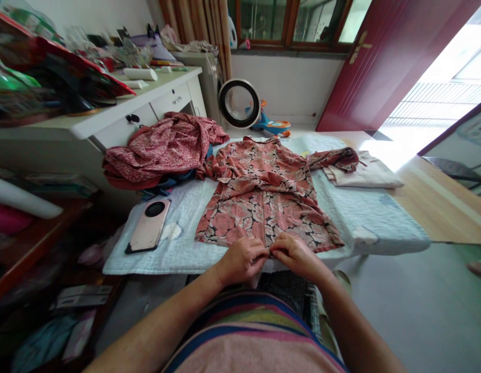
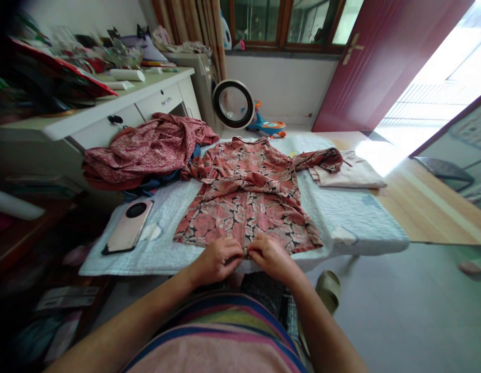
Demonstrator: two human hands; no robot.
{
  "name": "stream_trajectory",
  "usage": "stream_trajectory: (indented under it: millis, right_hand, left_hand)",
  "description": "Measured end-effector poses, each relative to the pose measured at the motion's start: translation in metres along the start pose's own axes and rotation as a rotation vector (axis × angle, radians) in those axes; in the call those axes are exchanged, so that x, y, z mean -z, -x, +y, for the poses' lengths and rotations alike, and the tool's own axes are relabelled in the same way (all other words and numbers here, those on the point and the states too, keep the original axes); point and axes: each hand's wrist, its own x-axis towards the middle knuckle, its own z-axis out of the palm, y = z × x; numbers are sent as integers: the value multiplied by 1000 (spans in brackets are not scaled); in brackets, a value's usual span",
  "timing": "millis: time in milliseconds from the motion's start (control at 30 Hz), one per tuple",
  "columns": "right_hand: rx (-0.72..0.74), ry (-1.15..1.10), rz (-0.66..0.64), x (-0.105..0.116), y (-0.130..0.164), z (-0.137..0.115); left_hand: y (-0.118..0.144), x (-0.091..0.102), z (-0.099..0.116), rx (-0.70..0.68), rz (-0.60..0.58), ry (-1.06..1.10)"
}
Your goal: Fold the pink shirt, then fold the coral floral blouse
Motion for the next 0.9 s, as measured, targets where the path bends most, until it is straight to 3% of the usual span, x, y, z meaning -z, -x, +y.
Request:
stream_trajectory:
  millis: [100, 300, 400, 500, 600, 733, 900]
  right_hand:
    - [-18, 40, -55, 2, -1, -2]
    - [7, 11, -149, 11, -2, -4]
    - [19, -7, -158, 15, -2, -4]
    - [35, -23, -160, 17, -2, -4]
    - [60, -13, -178, 20, -4, -6]
    - [78, -38, -185, 25, -9, -6]
    - [70, -18, 62, 19, -31, 6]
  left_hand:
    - [1, 3, 2, 72, 52, 19]
    - [-2, 15, -8, 104, -48, 22]
    - [-1, 34, -31, 284, 127, -115]
    - [5, 56, -61, 597, 367, -427]
    - [13, 72, -82, 834, 276, -587]
    - [20, 79, -88, 909, 123, -633]
    - [25, 86, -87, 910, 204, -544]
